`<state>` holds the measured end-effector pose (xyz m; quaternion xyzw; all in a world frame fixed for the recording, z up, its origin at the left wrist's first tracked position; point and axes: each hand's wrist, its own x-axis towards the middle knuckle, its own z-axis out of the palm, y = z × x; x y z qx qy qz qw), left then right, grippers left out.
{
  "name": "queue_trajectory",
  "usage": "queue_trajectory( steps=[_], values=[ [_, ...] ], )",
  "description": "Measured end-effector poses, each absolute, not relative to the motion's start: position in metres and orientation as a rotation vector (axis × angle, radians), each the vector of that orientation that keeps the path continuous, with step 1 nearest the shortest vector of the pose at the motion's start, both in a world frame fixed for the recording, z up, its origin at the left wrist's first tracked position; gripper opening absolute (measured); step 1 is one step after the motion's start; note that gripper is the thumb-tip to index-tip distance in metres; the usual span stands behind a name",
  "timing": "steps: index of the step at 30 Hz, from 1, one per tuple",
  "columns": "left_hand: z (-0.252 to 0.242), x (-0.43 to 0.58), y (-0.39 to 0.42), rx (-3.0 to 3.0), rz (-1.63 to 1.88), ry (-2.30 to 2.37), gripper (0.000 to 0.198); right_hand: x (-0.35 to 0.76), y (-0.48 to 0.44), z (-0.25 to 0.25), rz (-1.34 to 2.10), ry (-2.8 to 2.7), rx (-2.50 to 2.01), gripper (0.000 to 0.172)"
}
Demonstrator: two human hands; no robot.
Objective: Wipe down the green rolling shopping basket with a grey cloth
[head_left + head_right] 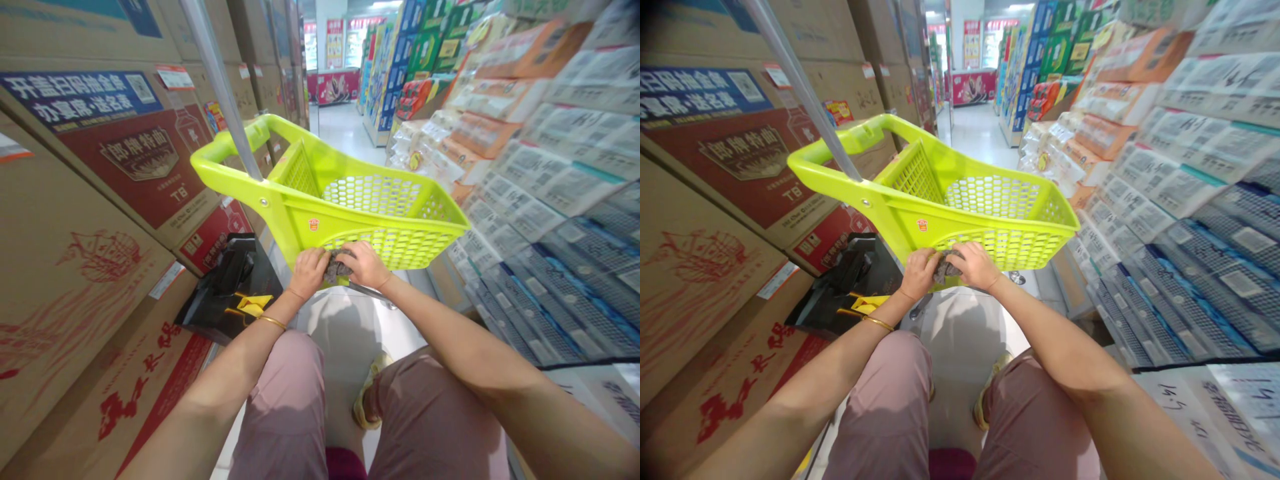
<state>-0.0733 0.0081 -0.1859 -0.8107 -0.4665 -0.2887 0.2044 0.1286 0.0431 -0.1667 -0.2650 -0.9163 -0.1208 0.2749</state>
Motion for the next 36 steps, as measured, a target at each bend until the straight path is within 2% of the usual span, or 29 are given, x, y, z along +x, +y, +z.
queue_trajectory(
  steps=[14,23,36],
  values=[
    [-0.175,-0.034,0.008,-2.31,-0.55,-1.337,0.045,0.157,0.038,-0.163,-0.411,-2.363,-0.789,0.024],
    [-0.172,-0.027,0.026,-2.339,-0.73,-1.638,0.053,0.165,0.039,-0.162,-0.383,-2.315,-0.867,0.023],
    [-0.182,-0.071,0.023,-2.4,-0.93,-1.404,0.046,0.149,0.044,-0.159,-0.411,-2.275,-0.752,0.025]
  ],
)
